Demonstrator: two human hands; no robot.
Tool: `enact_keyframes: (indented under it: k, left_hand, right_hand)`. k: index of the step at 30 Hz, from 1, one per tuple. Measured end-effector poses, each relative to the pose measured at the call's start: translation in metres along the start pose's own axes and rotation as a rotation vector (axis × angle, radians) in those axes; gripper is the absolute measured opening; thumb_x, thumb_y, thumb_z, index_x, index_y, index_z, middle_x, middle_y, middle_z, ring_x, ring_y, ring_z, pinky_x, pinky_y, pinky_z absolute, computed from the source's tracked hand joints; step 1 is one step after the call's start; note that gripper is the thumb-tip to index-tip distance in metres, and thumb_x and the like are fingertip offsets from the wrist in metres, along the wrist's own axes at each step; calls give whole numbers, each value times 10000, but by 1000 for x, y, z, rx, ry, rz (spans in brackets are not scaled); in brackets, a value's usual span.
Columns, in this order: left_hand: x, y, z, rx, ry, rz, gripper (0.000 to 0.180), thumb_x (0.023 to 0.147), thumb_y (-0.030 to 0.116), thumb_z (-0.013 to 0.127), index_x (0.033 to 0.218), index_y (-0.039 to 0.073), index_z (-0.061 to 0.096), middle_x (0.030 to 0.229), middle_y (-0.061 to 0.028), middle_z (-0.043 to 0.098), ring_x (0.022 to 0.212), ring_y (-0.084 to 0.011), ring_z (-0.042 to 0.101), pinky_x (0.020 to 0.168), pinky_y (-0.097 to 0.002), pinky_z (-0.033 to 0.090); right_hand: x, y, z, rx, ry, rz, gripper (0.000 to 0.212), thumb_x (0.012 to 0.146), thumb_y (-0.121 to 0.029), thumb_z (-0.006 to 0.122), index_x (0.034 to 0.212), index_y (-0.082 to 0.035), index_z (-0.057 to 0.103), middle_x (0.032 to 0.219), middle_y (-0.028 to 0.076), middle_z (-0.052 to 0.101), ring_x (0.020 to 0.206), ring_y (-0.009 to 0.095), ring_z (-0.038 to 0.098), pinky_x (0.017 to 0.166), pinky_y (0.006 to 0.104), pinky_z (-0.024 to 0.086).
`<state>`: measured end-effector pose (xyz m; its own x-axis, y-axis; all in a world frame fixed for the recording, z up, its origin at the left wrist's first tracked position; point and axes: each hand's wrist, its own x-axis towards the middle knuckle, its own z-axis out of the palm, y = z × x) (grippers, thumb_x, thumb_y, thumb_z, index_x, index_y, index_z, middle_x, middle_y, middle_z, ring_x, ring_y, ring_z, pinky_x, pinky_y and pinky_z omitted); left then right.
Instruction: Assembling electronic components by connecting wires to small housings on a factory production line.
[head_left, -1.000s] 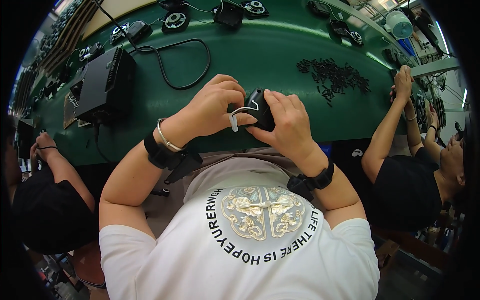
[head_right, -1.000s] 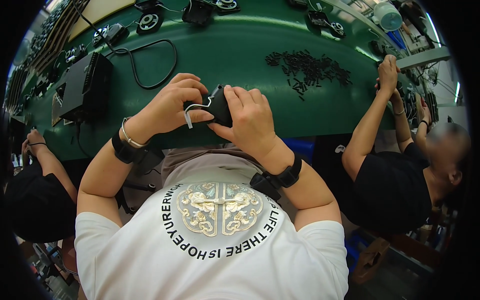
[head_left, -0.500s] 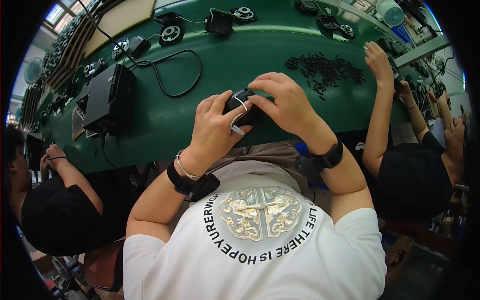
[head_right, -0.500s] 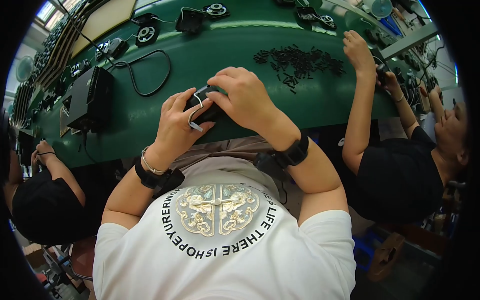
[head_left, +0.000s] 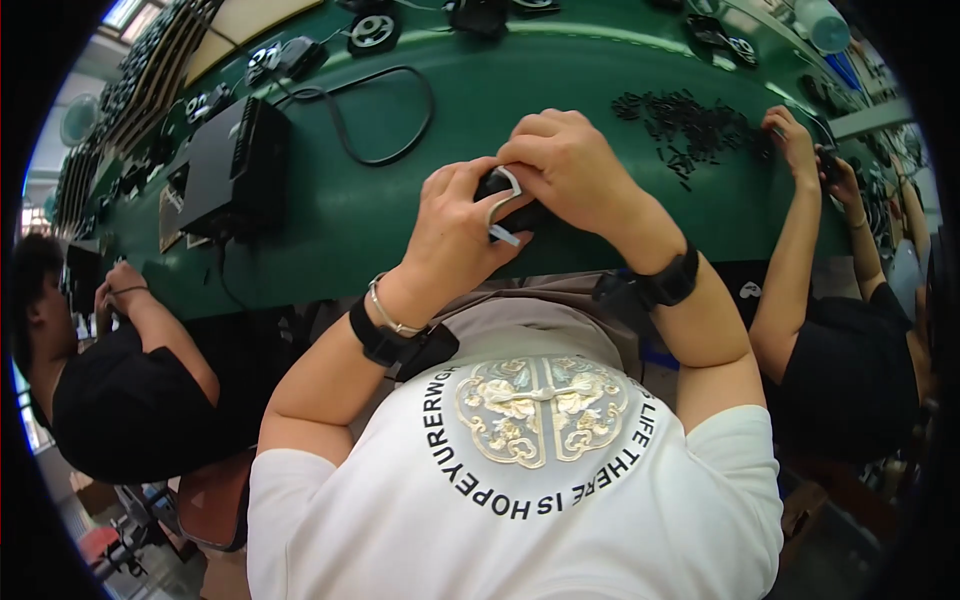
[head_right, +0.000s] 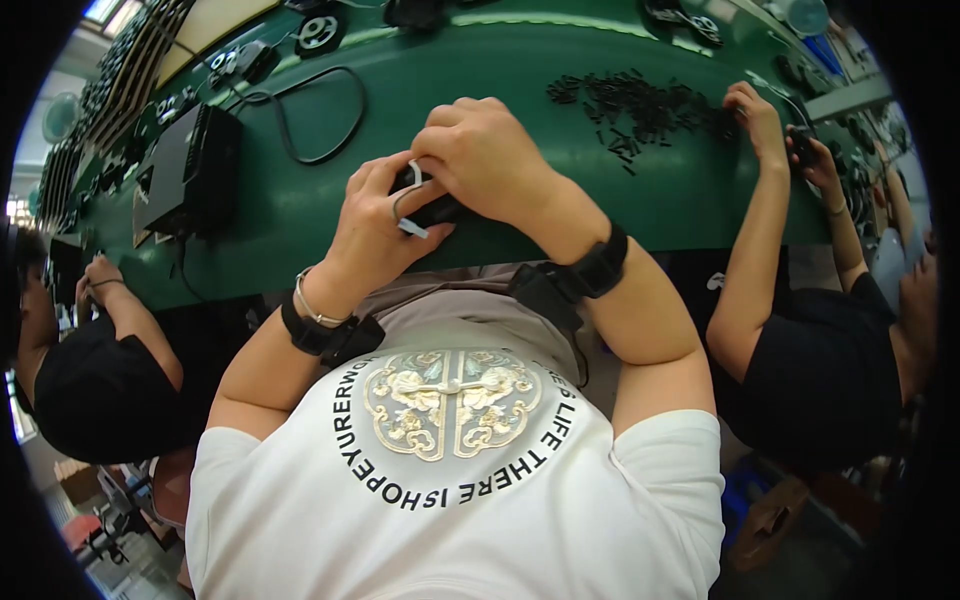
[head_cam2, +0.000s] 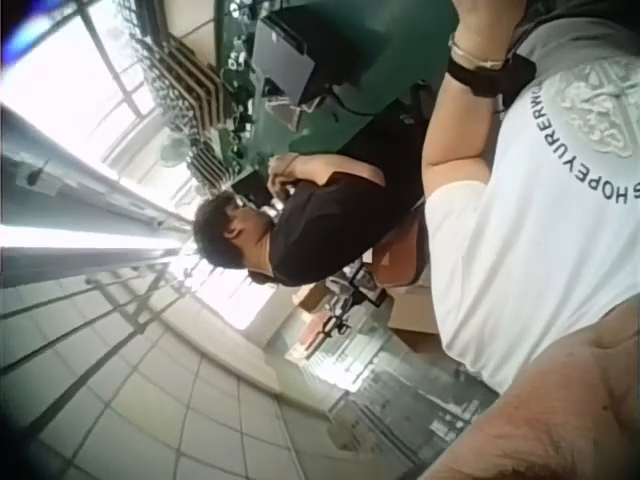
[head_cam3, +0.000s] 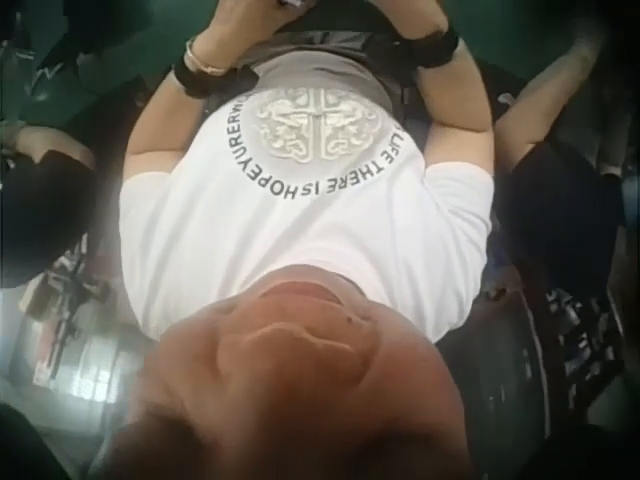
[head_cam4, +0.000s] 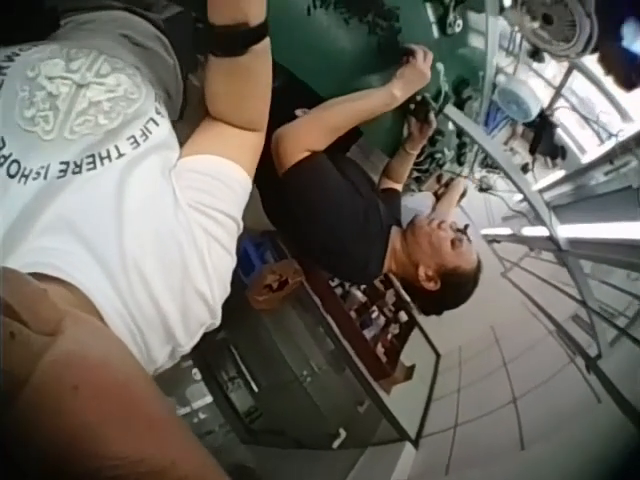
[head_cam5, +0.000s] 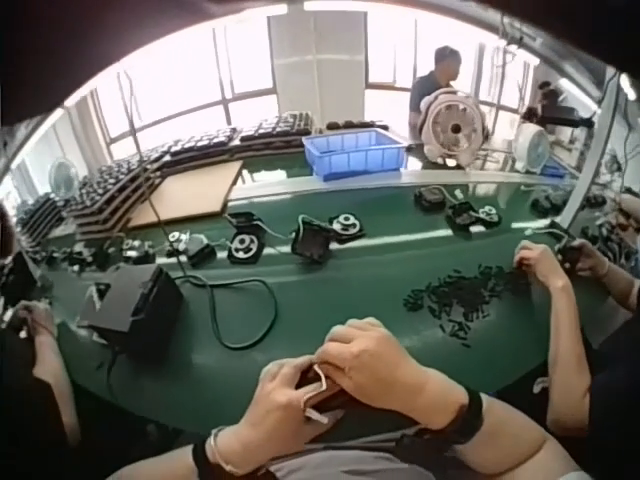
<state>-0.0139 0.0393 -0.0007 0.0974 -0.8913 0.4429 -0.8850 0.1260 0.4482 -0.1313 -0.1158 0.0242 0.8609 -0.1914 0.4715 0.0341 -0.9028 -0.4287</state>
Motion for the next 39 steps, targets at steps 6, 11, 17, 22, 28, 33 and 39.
enact_keyframes:
  k: [6,11,17,22,28,33,39]
  left_hand:
    - [-1,-1,1,-97,34,-34,508,645,160,841,1135,204,712,1225,-175,577,1123,-367,545,989,-470,422]
    - [-2,1,2,-111,13,-45,543,631,119,846,1149,208,712,1239,-177,570,1125,-369,544,980,-460,439]
    - [-5,-1,-1,-108,-32,-94,588,616,82,850,1174,209,712,1253,-174,564,1126,-369,539,974,-450,450]
    - [-3,1,1,-120,-28,-109,588,618,80,850,1176,209,712,1256,-173,562,1127,-366,538,967,-451,454]
    - [0,4,0,-118,-25,-100,591,615,88,856,1174,209,706,1242,-173,564,1121,-362,542,961,-453,458]
    - [0,3,0,-109,-17,-72,589,615,93,856,1173,205,700,1223,-178,571,1104,-367,550,950,-454,463]
    - [-2,3,-2,-113,-11,-86,581,617,95,852,1167,201,700,1218,-184,575,1094,-374,556,940,-454,465]
  right_hand:
    - [-19,-9,-41,55,71,139,166,811,-9,695,976,-32,697,911,81,660,796,210,626,740,298,496]
    - [-87,25,-66,25,410,532,142,853,-1,688,995,-2,686,917,86,661,717,143,612,645,238,493]
    - [-134,26,-65,-134,421,648,126,848,-17,694,972,-2,681,880,80,653,716,150,617,660,258,502]
    - [-136,38,-65,-293,332,653,102,861,-38,684,958,-9,672,856,75,642,710,165,621,649,266,503]
    - [-128,41,-66,-473,195,585,97,893,-58,664,976,-8,655,839,78,641,685,162,613,639,270,501]
    - [-87,-5,-60,206,214,574,74,916,-48,654,958,12,646,805,39,635,678,101,588,621,242,490]
    - [-40,-19,-42,764,-105,717,71,896,-50,690,909,13,659,777,-6,623,672,57,567,601,208,470]
